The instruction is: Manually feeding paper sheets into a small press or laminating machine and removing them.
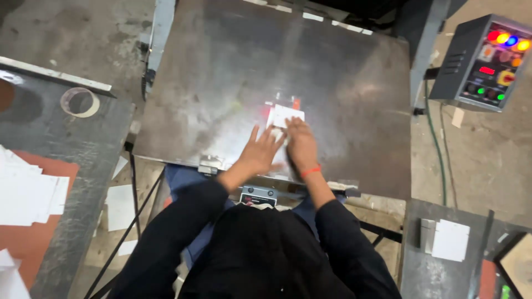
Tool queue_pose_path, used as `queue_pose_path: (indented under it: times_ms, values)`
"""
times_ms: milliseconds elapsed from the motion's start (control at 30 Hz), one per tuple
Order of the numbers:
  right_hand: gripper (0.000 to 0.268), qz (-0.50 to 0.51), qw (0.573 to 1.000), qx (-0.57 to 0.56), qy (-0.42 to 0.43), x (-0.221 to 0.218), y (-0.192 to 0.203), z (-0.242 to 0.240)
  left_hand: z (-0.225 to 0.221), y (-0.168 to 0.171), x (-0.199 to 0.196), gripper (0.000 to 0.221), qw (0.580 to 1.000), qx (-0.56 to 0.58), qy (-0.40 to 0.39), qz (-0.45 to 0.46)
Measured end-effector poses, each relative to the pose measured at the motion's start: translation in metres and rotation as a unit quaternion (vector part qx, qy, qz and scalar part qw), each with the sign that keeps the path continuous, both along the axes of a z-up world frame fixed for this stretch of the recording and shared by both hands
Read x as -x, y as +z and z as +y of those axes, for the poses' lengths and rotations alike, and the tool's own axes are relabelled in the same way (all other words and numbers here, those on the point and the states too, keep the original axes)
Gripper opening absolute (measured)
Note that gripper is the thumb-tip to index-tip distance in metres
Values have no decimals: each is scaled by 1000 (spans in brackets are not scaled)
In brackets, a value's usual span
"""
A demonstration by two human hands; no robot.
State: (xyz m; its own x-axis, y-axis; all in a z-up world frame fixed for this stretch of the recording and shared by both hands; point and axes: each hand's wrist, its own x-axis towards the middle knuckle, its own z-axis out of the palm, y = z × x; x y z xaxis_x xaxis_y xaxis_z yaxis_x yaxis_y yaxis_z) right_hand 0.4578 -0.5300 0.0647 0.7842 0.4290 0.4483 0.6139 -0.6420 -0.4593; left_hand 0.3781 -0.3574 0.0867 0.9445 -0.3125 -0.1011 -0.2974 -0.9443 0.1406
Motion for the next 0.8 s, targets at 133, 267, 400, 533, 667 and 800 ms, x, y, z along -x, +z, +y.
queue_pose_path:
  times_ms: [133,267,400,533,667,800]
  values:
    - [43,0,994,104,40,-21,-23,25,52,-17,100,67,994,92,30,-57]
    - [38,-18,994,82,76,-76,-17,26,171,-44,190,42,946,71,268,-169]
    - [31,23,970,224,94,-159,33,46,282,-33,302,30,840,-47,424,-336]
    - [50,86,968,199,129,-219,122,74,343,-62,365,38,761,-154,569,-271]
    - [48,-72,990,34,115,-208,170,76,358,-73,368,47,793,-74,552,-248]
    - [19,-77,987,-138,33,-71,153,42,294,-33,306,38,781,-219,500,-303]
